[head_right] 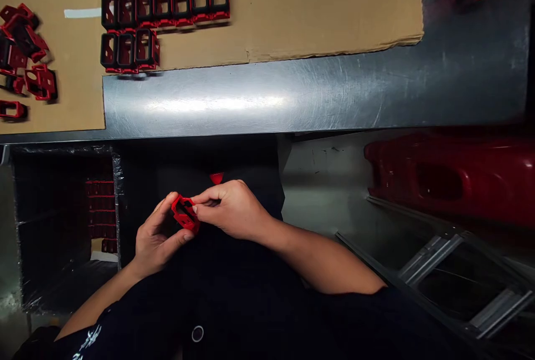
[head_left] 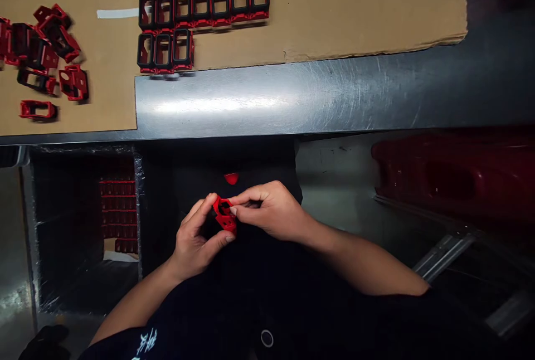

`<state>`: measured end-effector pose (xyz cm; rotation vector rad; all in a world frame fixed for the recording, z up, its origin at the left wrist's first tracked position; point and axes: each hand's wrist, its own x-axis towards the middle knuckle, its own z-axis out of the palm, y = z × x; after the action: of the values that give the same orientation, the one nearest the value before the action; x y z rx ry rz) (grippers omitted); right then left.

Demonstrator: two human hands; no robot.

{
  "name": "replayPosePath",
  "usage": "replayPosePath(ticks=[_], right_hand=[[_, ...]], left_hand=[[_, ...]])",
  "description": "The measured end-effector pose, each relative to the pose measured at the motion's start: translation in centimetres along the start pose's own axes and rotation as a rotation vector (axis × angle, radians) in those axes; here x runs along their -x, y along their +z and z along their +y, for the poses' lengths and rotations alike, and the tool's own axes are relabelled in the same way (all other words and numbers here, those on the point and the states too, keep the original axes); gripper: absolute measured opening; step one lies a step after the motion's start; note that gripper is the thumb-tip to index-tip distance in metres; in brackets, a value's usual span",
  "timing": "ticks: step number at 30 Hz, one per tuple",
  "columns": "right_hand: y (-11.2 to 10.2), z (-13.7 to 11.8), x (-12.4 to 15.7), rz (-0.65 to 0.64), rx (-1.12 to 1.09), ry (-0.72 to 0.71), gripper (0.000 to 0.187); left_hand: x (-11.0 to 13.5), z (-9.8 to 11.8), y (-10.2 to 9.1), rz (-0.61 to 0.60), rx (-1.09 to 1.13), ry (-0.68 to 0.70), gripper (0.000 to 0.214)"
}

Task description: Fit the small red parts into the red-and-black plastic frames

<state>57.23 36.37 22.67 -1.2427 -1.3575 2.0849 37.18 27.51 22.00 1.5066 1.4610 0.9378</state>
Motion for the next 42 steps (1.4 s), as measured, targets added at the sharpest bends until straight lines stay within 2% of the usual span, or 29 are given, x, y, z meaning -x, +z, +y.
replayPosePath(ticks=[4, 9, 12, 18, 23, 28, 30, 34, 36, 39, 42], right_hand=[[-0.5, 0.0, 0.1, -0.067, -0.048, -0.001, 0.020], [0.7, 0.3, 0.1, 0.040, -0.082, 0.013, 0.016], [1.0, 0.4, 0.2, 0.062, -0.054, 0.000, 0.013], [-0.2, 0.2, 0.4, -0.027, 0.008, -0.006, 0.018], [-0.2, 0.5, 0.4, -0.067, -0.022, 0.003, 0.021], [0.5, 0.7, 0.3, 0.023, -0.044, 0.003, 0.017], [0.4, 0.7, 0.3, 0.029, 0.007, -0.014, 0.016], [0.2, 0.6, 0.4, -0.064, 0.003, -0.011, 0.027], [0.4, 0.6, 0.4, -0.023, 0.015, -0.019, 0.029], [0.7, 0.5, 0.4, 0.050, 0.106, -0.040, 0.021], [0.5, 0.6, 0.3, -0.044, 0.047, -0.017, 0.026]], left_hand=[[-0.1, 0.2, 0.1, 0.012, 0.034, 0.010, 0.075], [-0.2, 0.2, 0.2, 0.002, 0.007, 0.059, 0.076], [-0.1, 0.2, 0.0, -0.009, -0.012, 0.043, 0.075], [0.0, 0.2, -0.2, -0.020, 0.010, -0.022, 0.068], [0.0, 0.1, -0.2, -0.033, 0.002, 0.012, 0.070], [0.0, 0.0, -0.1, -0.039, -0.017, 0.065, 0.075], [0.0, 0.0, -0.1, -0.038, -0.015, 0.051, 0.076], [0.1, -0.2, -0.2, -0.040, 0.001, 0.021, 0.071], [0.1, -0.2, -0.1, -0.049, 0.014, 0.000, 0.068], [0.1, -0.2, 0.0, -0.044, 0.044, -0.065, 0.065], [0.3, -0.1, 0.1, -0.028, 0.125, -0.148, 0.066]])
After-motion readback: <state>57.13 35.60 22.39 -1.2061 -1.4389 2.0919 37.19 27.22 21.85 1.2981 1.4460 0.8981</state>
